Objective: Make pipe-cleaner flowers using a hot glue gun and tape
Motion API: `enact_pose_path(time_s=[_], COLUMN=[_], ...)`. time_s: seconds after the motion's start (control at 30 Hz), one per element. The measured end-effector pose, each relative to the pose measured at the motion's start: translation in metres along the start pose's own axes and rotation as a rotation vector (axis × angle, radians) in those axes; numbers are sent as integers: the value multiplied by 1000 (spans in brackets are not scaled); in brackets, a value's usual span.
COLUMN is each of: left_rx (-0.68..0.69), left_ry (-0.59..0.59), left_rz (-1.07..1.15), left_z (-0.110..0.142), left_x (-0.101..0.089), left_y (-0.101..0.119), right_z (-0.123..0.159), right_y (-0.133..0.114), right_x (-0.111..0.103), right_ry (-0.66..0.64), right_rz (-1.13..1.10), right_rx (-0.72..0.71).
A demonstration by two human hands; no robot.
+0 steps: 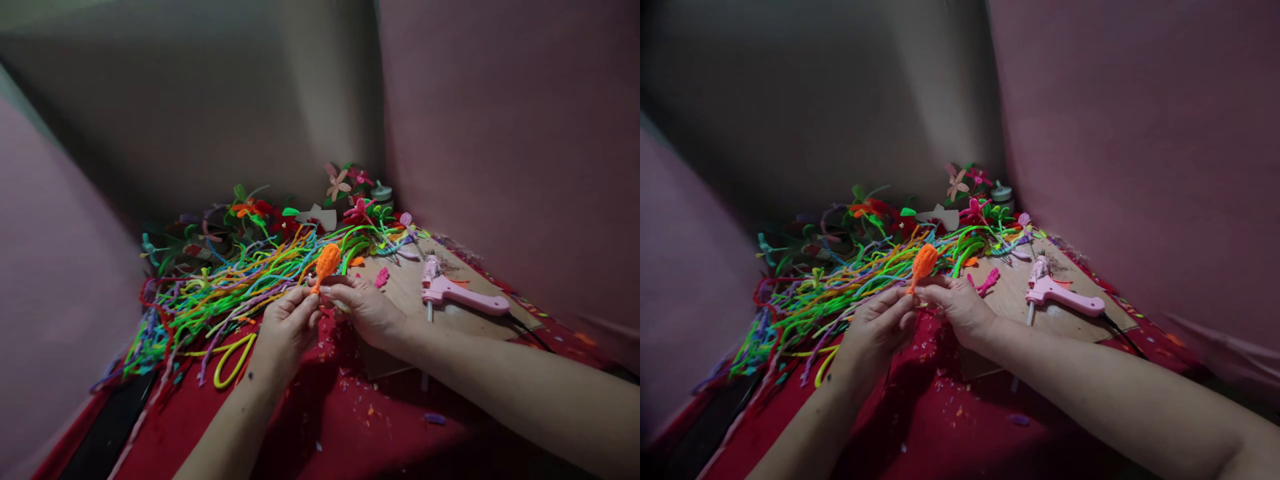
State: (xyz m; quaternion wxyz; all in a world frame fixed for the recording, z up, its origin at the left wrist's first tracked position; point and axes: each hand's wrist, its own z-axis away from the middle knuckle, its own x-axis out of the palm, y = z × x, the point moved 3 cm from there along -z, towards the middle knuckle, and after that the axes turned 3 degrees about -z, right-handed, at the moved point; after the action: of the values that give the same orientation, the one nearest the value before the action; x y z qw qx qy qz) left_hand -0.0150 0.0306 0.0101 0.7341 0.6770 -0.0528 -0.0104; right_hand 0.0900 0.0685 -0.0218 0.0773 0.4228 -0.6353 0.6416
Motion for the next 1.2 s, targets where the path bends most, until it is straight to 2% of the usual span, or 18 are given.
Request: enact_pose_path(time_s=[0.17,0.4,0.5,0.67,0.83,0.97,1.07,1.2], left_rx=[-64,-143,-128,-67,-57,-62,-34,31], left_ry=[-142,-332,-335,-325,-289,-308,-325,-314], left_rz=[150,200,198,123,74,26,-68,-311], left_z=[0,-2,-2,-1,-5,-7,-6,-3], left_x=[-1,-6,-5,-3,-5,-7,-8,-5], left_y=[-2,-8,-7,-5,-8,-11,-9,-4], right_z=[0,3,5,7,9,7,4,3], right_y=[2,-1,-1,-1,-5,-4,-3,-6], right_x=[-4,-5,-7,-8,-5,-8,-13,-14], right_ry=[0,-45,-40,40,-23,-64,48,157], right_rz=[-43,-67,-53,-100,-82,-110,-151,-171], right_rx=[90,66,70,114,153,165,171,175])
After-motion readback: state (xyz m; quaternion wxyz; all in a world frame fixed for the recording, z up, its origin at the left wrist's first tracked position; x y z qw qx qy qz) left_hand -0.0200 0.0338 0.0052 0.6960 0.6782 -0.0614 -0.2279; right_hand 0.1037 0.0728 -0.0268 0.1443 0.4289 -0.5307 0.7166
